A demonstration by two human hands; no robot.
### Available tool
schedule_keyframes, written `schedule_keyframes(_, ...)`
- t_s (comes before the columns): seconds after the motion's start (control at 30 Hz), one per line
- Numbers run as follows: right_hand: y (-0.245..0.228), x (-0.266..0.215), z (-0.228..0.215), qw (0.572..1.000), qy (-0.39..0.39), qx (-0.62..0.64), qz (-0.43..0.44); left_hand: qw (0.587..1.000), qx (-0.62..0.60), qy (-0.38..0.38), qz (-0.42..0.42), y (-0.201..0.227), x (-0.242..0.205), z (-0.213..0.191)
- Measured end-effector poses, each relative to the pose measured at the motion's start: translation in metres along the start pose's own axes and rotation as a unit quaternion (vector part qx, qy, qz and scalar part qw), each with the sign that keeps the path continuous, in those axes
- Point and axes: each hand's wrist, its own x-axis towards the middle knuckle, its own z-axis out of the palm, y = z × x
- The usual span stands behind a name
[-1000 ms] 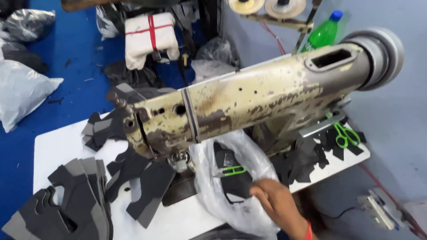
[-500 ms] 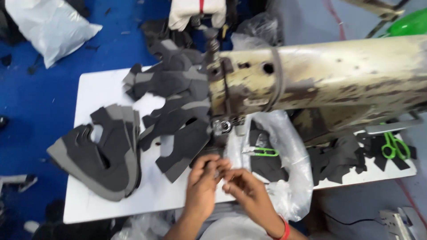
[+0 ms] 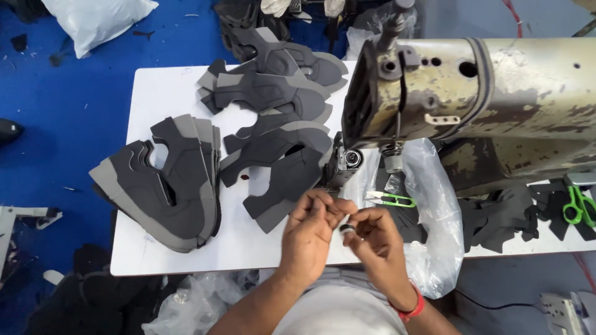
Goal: The person prepares a sewing machine by threading the needle and cutting excess thread. They then sew gray and black shoe parts together, handling each piece individually and trimming threads between stitches. The person repeats this process for multiple shoe parts.
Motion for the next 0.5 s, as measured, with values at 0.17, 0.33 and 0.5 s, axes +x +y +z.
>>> schedule_keyframes(0.17, -0.009, 0.005, -0.009, 0.998, 0.017, 0.046, 0.051, 0.999, -0.016, -0.026, 0.023, 0.019, 0.0, -0.016)
schedule_keyframes(0.33, -0.01, 0.007, -0.014, 0.996, 0.023, 0.055, 0.067, 0.937, 0.346, -0.04, -0.002, 0.028, -0.009, -0.013)
schedule_keyframes(0.5, -0.006, 0.009, -0.02, 0.993, 0.024, 0.086, 0.082, 0.802, 0.567, -0.188, -0.009, 0.031, -0.022, -0.03)
